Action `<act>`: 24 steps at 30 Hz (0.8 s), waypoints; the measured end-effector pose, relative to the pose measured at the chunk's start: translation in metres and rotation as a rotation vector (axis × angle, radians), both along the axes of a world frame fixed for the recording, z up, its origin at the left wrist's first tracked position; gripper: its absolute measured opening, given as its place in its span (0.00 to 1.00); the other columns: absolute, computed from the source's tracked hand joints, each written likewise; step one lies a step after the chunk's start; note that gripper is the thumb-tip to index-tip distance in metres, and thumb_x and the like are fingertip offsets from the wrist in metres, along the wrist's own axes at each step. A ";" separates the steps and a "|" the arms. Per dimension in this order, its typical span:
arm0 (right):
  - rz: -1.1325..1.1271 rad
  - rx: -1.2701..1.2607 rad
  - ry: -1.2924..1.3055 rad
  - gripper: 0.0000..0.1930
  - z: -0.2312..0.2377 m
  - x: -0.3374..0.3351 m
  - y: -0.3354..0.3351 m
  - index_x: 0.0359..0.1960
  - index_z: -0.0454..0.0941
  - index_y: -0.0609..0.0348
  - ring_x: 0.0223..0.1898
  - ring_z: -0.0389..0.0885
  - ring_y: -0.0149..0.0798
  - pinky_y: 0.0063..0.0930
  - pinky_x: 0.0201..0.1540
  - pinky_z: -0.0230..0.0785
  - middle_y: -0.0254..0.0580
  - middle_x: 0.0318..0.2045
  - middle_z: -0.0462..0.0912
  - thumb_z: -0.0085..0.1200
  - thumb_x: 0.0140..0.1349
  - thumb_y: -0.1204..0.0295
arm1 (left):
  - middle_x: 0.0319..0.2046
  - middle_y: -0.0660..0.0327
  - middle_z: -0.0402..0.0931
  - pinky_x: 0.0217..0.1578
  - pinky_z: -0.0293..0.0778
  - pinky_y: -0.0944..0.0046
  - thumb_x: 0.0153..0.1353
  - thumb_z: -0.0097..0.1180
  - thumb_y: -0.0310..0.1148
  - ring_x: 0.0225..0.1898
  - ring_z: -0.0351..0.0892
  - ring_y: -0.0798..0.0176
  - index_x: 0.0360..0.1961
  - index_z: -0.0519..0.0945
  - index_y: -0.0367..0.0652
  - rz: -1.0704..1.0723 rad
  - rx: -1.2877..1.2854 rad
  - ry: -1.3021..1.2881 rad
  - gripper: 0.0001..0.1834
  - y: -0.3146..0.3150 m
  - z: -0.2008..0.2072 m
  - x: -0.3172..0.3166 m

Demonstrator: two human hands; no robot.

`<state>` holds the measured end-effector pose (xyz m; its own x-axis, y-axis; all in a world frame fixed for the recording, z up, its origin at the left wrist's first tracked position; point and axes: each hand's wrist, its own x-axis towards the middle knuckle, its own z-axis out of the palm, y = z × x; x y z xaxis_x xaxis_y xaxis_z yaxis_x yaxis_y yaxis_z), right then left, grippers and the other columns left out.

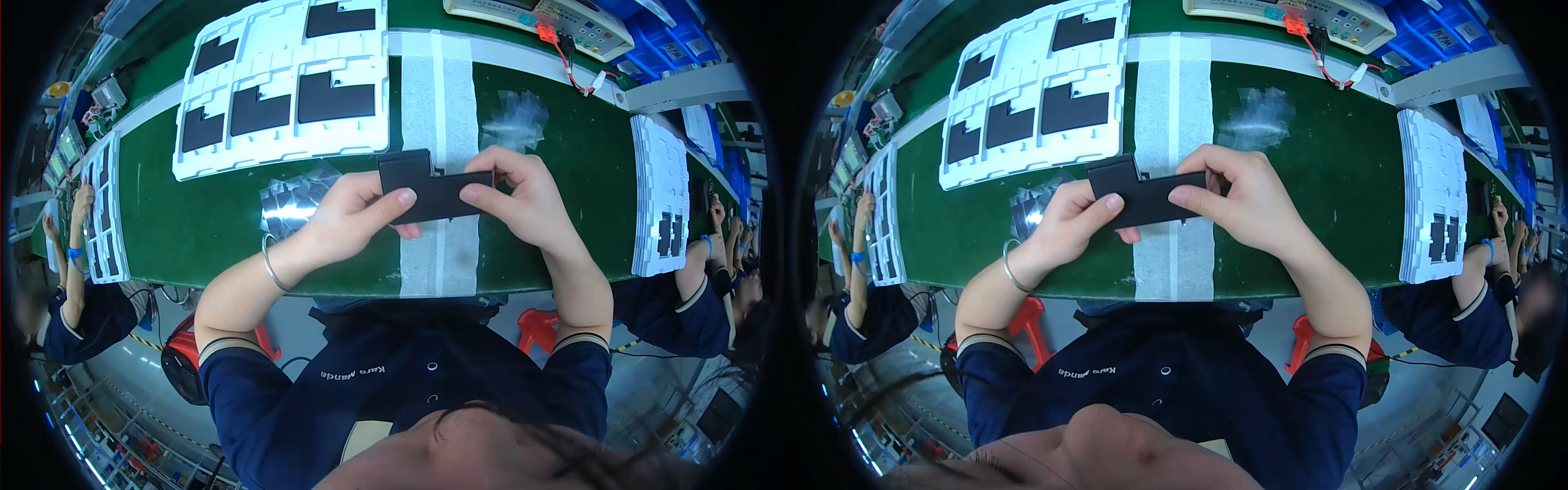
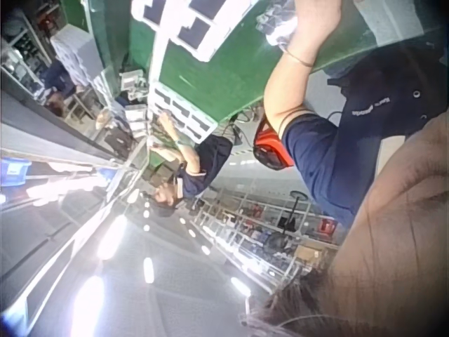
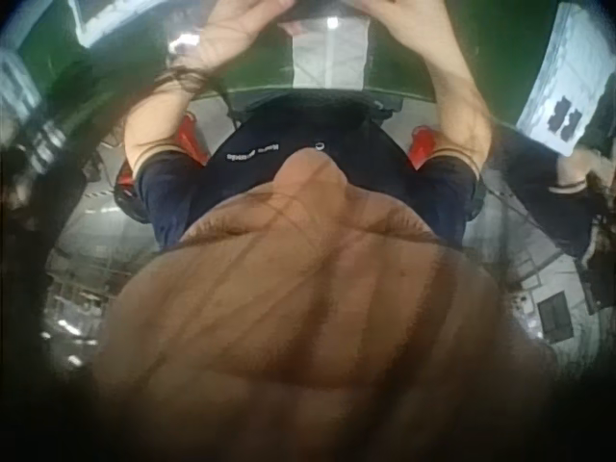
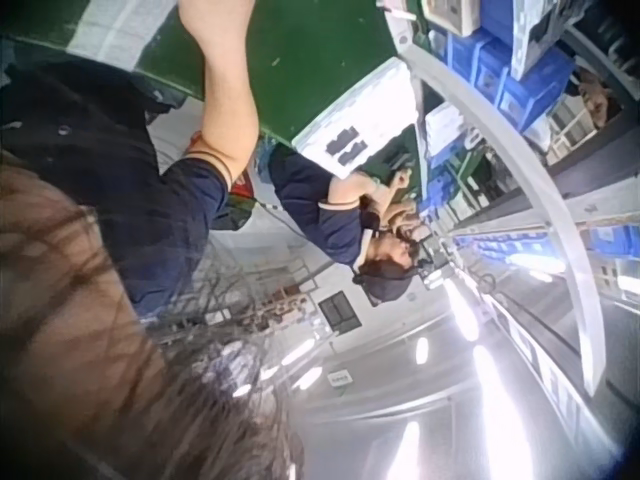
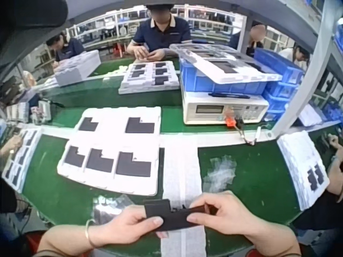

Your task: Assembling components for an electronic device, possibly a display or screen housing, by applying adhesive strips and joining parts.

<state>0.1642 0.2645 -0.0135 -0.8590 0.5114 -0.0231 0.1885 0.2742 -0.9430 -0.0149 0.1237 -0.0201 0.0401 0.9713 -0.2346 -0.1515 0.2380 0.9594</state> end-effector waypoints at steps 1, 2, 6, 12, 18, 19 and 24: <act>-0.002 -0.004 0.003 0.08 0.000 0.000 -0.001 0.29 0.76 0.61 0.15 0.66 0.24 0.18 0.19 0.57 0.33 0.13 0.71 0.59 0.48 0.72 | 0.26 0.58 0.78 0.35 0.72 0.70 0.64 0.42 0.34 0.29 0.76 0.69 0.32 0.75 0.32 -0.002 -0.004 0.003 0.15 -0.001 -0.001 0.000; 0.042 0.003 0.013 0.08 0.002 0.000 -0.002 0.28 0.75 0.61 0.16 0.68 0.24 0.18 0.19 0.58 0.33 0.14 0.72 0.59 0.49 0.72 | 0.29 0.58 0.77 0.35 0.73 0.70 0.63 0.43 0.33 0.30 0.76 0.70 0.34 0.75 0.32 -0.011 0.022 -0.045 0.14 -0.002 -0.003 -0.001; 0.118 0.000 0.044 0.07 0.006 -0.001 -0.005 0.27 0.74 0.61 0.19 0.71 0.26 0.18 0.22 0.61 0.34 0.17 0.74 0.56 0.50 0.71 | 0.32 0.58 0.76 0.32 0.75 0.70 0.63 0.45 0.32 0.29 0.76 0.70 0.35 0.75 0.31 0.009 0.078 -0.050 0.13 -0.005 0.001 0.002; 0.173 -0.158 0.114 0.07 0.001 -0.002 0.000 0.31 0.74 0.61 0.26 0.74 0.26 0.19 0.29 0.63 0.34 0.23 0.76 0.54 0.53 0.72 | 0.27 0.59 0.76 0.28 0.73 0.71 0.62 0.46 0.32 0.28 0.76 0.70 0.33 0.75 0.31 -0.019 0.112 0.094 0.12 -0.006 0.000 0.002; 0.143 -0.327 0.131 0.12 0.002 -0.006 -0.006 0.36 0.74 0.64 0.30 0.69 0.25 0.18 0.35 0.62 0.34 0.30 0.74 0.45 0.60 0.67 | 0.27 0.59 0.76 0.31 0.71 0.70 0.64 0.39 0.34 0.29 0.76 0.68 0.34 0.74 0.33 -0.124 0.132 0.148 0.15 -0.005 -0.003 0.011; 0.130 -0.319 0.116 0.12 0.002 -0.007 -0.008 0.36 0.74 0.64 0.29 0.69 0.25 0.17 0.34 0.62 0.34 0.30 0.74 0.44 0.61 0.67 | 0.26 0.59 0.76 0.31 0.70 0.70 0.65 0.39 0.35 0.29 0.75 0.68 0.33 0.74 0.33 -0.130 0.122 0.132 0.16 -0.006 -0.003 0.013; 0.153 -0.248 0.075 0.09 -0.005 -0.006 -0.014 0.32 0.73 0.64 0.27 0.67 0.23 0.17 0.30 0.60 0.31 0.26 0.73 0.45 0.61 0.69 | 0.23 0.58 0.73 0.25 0.71 0.70 0.64 0.42 0.35 0.24 0.75 0.69 0.30 0.74 0.32 -0.087 0.127 0.115 0.15 -0.007 -0.008 0.022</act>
<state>0.1585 0.2503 -0.0185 -0.9299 0.3621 -0.0644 0.0899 0.0539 -0.9945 0.0071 0.1170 -0.0282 0.1052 0.9874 -0.1184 -0.0234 0.1215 0.9923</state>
